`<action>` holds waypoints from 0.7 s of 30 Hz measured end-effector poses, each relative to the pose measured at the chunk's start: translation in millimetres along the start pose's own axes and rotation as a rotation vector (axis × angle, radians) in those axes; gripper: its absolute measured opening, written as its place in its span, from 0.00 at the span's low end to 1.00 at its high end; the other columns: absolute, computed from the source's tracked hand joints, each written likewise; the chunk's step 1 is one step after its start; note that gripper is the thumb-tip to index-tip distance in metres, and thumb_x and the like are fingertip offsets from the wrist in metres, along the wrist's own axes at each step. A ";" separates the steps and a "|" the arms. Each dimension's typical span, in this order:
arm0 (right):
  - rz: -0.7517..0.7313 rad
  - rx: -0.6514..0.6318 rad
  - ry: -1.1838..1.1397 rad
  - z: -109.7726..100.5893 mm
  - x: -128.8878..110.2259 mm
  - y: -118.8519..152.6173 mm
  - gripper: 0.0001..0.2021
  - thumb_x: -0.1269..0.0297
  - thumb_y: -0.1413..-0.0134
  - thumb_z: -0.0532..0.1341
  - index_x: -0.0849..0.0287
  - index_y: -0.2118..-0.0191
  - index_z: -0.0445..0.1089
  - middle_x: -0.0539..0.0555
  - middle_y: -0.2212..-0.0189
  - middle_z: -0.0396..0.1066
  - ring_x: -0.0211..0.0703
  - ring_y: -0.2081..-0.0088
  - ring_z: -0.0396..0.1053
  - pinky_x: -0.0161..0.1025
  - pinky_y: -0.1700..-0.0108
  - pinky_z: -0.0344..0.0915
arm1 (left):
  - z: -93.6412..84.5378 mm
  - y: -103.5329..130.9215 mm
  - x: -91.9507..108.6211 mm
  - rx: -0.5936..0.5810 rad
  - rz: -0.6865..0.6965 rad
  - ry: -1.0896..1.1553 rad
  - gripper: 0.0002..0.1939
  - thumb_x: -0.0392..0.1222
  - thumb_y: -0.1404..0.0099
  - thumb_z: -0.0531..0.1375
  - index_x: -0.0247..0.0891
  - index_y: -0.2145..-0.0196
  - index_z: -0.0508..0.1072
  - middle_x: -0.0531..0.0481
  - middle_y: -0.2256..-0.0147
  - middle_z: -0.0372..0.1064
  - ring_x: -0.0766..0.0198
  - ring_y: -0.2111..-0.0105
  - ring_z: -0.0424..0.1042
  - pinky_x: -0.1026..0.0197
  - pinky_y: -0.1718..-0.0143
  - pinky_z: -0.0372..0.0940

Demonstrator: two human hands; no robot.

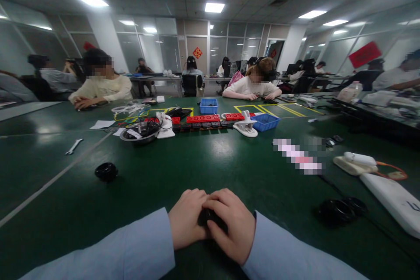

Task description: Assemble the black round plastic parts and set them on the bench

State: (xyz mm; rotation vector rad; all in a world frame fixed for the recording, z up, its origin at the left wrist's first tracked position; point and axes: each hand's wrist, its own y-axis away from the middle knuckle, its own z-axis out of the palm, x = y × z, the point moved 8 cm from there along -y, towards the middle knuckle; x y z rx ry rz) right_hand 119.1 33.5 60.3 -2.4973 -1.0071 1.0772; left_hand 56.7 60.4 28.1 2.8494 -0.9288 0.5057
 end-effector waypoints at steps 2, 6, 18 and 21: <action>-0.051 0.014 -0.041 0.1 -4.6 0.5 0.16 0.75 0.62 0.51 0.59 0.63 0.65 0.55 0.65 0.65 0.43 0.62 0.60 0.42 0.59 0.59 | -1.8 -0.2 -1.1 0.017 -0.021 0.019 0.10 0.40 0.52 0.59 0.37 0.69 0.65 0.50 0.67 0.62 0.60 0.65 0.61 0.57 0.63 0.57; -0.135 0.069 -0.087 1.4 -10.0 2.2 0.15 0.75 0.67 0.48 0.58 0.69 0.65 0.54 0.69 0.66 0.42 0.65 0.62 0.43 0.58 0.59 | 3.4 -1.6 -3.3 0.037 0.004 0.023 0.09 0.39 0.53 0.59 0.38 0.71 0.64 0.52 0.68 0.60 0.61 0.65 0.60 0.58 0.63 0.56; -0.128 0.032 -0.038 -0.6 -17.5 4.9 0.16 0.76 0.68 0.48 0.55 0.69 0.65 0.48 0.69 0.70 0.42 0.55 0.61 0.50 0.43 0.38 | 12.2 -1.2 -6.6 0.062 0.079 -0.025 0.16 0.46 0.52 0.60 0.39 0.65 0.65 0.51 0.66 0.60 0.58 0.65 0.60 0.55 0.62 0.56; -0.107 0.121 -0.050 -11.7 -17.9 4.4 0.17 0.75 0.67 0.49 0.55 0.66 0.65 0.49 0.66 0.69 0.43 0.56 0.60 0.50 0.44 0.41 | 11.7 -0.8 -6.8 0.085 0.077 -0.002 0.20 0.50 0.52 0.61 0.40 0.62 0.65 0.50 0.64 0.61 0.56 0.63 0.60 0.53 0.60 0.56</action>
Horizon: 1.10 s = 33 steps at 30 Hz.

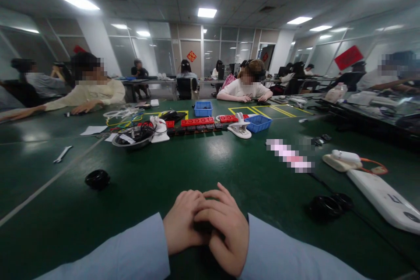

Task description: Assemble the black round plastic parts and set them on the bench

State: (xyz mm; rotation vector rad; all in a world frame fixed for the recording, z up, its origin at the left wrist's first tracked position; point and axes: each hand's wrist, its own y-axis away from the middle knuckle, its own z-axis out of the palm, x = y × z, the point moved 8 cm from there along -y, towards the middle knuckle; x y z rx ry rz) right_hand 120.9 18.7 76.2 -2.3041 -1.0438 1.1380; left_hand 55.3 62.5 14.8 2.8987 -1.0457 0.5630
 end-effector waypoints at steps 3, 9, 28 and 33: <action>0.067 0.039 0.053 -6.3 5.9 -1.7 0.15 0.71 0.62 0.52 0.58 0.62 0.64 0.53 0.64 0.67 0.45 0.59 0.60 0.48 0.50 0.51 | -4.6 -0.2 -1.3 0.028 -0.002 0.071 0.29 0.53 0.58 0.63 0.39 0.60 0.63 0.48 0.62 0.61 0.54 0.62 0.60 0.51 0.58 0.56; 0.225 -0.013 0.188 -7.8 20.3 -3.2 0.17 0.60 0.57 0.59 0.60 0.59 0.63 0.55 0.63 0.63 0.47 0.62 0.58 0.45 0.60 0.54 | -8.9 -1.6 -5.7 0.009 0.063 0.138 0.30 0.55 0.58 0.64 0.42 0.58 0.66 0.48 0.58 0.60 0.53 0.58 0.59 0.51 0.55 0.54; 0.097 -0.134 0.126 15.7 16.0 0.6 0.14 0.74 0.63 0.52 0.59 0.64 0.65 0.55 0.65 0.65 0.45 0.62 0.59 0.44 0.59 0.56 | -11.0 -2.3 -4.1 0.057 0.011 0.164 0.21 0.38 0.58 0.65 0.41 0.63 0.69 0.51 0.61 0.61 0.57 0.59 0.60 0.52 0.52 0.53; -0.045 -0.093 0.011 16.9 7.8 2.0 0.15 0.75 0.68 0.50 0.59 0.68 0.64 0.54 0.64 0.66 0.45 0.60 0.60 0.44 0.55 0.57 | -8.1 -2.2 -7.5 0.076 0.007 0.170 0.21 0.43 0.59 0.67 0.41 0.65 0.70 0.50 0.60 0.60 0.55 0.58 0.59 0.49 0.51 0.51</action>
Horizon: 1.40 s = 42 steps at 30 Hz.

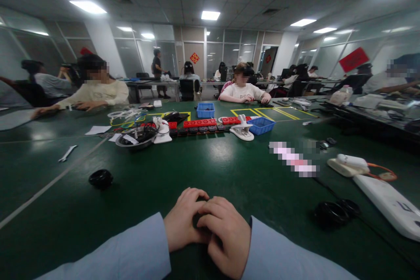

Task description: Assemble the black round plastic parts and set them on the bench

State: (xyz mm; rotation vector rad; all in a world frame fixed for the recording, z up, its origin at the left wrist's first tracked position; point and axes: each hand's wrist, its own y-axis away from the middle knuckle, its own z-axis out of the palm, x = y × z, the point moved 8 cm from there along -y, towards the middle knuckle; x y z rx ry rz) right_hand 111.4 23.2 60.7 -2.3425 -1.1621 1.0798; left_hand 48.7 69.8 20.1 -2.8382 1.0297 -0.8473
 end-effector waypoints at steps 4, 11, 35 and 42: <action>-0.037 0.025 -0.036 0.8 -2.6 0.2 0.14 0.76 0.65 0.49 0.58 0.69 0.64 0.54 0.68 0.67 0.42 0.60 0.63 0.44 0.50 0.54 | -0.9 -0.5 -0.2 0.013 0.008 0.023 0.23 0.45 0.59 0.67 0.41 0.62 0.71 0.49 0.60 0.61 0.55 0.58 0.60 0.49 0.51 0.53; 0.017 -0.030 -0.011 1.3 -3.4 -0.9 0.17 0.77 0.63 0.48 0.57 0.64 0.63 0.51 0.66 0.69 0.38 0.56 0.63 0.43 0.43 0.43 | 0.4 0.2 -1.3 -0.020 -0.013 0.007 0.26 0.47 0.60 0.67 0.42 0.60 0.70 0.48 0.58 0.61 0.53 0.56 0.60 0.45 0.49 0.48; 0.470 -0.427 0.165 9.3 74.2 9.3 0.24 0.57 0.78 0.69 0.56 0.65 0.69 0.51 0.67 0.67 0.47 0.64 0.62 0.41 0.64 0.57 | -32.6 -10.6 64.7 -0.375 0.278 0.079 0.21 0.30 0.48 0.61 0.44 0.57 0.69 0.50 0.55 0.65 0.60 0.55 0.63 0.60 0.53 0.58; 0.462 -0.340 0.196 13.8 73.4 9.5 0.24 0.51 0.75 0.68 0.56 0.66 0.69 0.50 0.70 0.67 0.44 0.67 0.61 0.39 0.66 0.54 | -28.6 -13.4 54.4 -0.282 0.155 -0.100 0.18 0.36 0.50 0.66 0.42 0.60 0.70 0.51 0.62 0.66 0.59 0.60 0.64 0.59 0.59 0.61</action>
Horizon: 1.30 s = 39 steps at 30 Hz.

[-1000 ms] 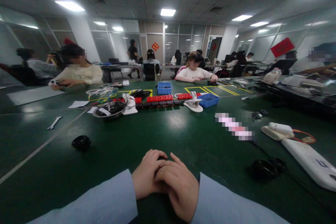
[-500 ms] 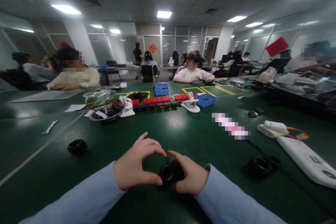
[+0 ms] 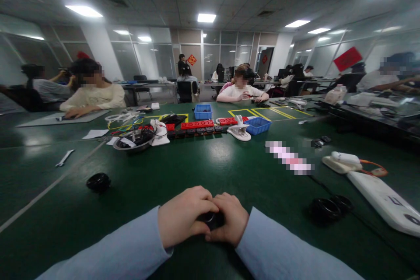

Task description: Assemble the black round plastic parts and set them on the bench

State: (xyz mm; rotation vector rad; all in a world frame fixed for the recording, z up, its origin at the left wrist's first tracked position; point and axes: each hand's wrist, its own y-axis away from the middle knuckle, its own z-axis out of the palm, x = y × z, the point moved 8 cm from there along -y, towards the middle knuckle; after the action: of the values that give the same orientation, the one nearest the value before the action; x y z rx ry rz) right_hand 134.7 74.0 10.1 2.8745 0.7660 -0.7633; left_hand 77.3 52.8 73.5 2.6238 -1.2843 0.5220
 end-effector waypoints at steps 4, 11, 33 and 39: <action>0.075 0.100 -0.006 -2.3 -0.9 3.2 0.20 0.55 0.71 0.66 0.59 0.69 0.66 0.50 0.72 0.67 0.44 0.68 0.61 0.38 0.67 0.53 | 5.9 -0.4 -12.2 0.118 -0.220 -0.136 0.15 0.43 0.50 0.66 0.35 0.66 0.70 0.48 0.66 0.64 0.57 0.65 0.64 0.58 0.65 0.62; 0.095 0.152 0.051 -1.7 -5.2 5.3 0.11 0.59 0.65 0.61 0.59 0.74 0.61 0.50 0.76 0.64 0.41 0.71 0.59 0.36 0.71 0.50 | 13.4 -1.9 -18.2 0.323 -0.304 -0.424 0.24 0.60 0.42 0.50 0.32 0.71 0.66 0.44 0.71 0.62 0.54 0.69 0.64 0.54 0.71 0.62; 0.077 0.067 -0.038 -5.3 -5.2 4.7 0.24 0.57 0.67 0.65 0.58 0.58 0.65 0.53 0.64 0.68 0.48 0.62 0.63 0.42 0.63 0.56 | -18.1 4.0 -12.1 0.042 0.189 0.178 0.21 0.39 0.48 0.62 0.42 0.55 0.67 0.49 0.55 0.64 0.58 0.55 0.63 0.59 0.52 0.57; -0.003 -0.037 -0.061 -1.2 -4.5 0.1 0.22 0.59 0.69 0.67 0.56 0.61 0.69 0.51 0.67 0.68 0.45 0.64 0.62 0.41 0.63 0.56 | -4.0 -0.6 -7.6 -0.089 0.242 0.210 0.23 0.30 0.50 0.62 0.40 0.55 0.68 0.47 0.54 0.64 0.59 0.54 0.64 0.61 0.51 0.57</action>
State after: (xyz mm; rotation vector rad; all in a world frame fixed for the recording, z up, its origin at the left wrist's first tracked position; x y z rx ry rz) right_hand 131.9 72.1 13.3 2.8040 0.7686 -0.8233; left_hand 72.6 59.9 74.2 2.2846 -1.5242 0.7364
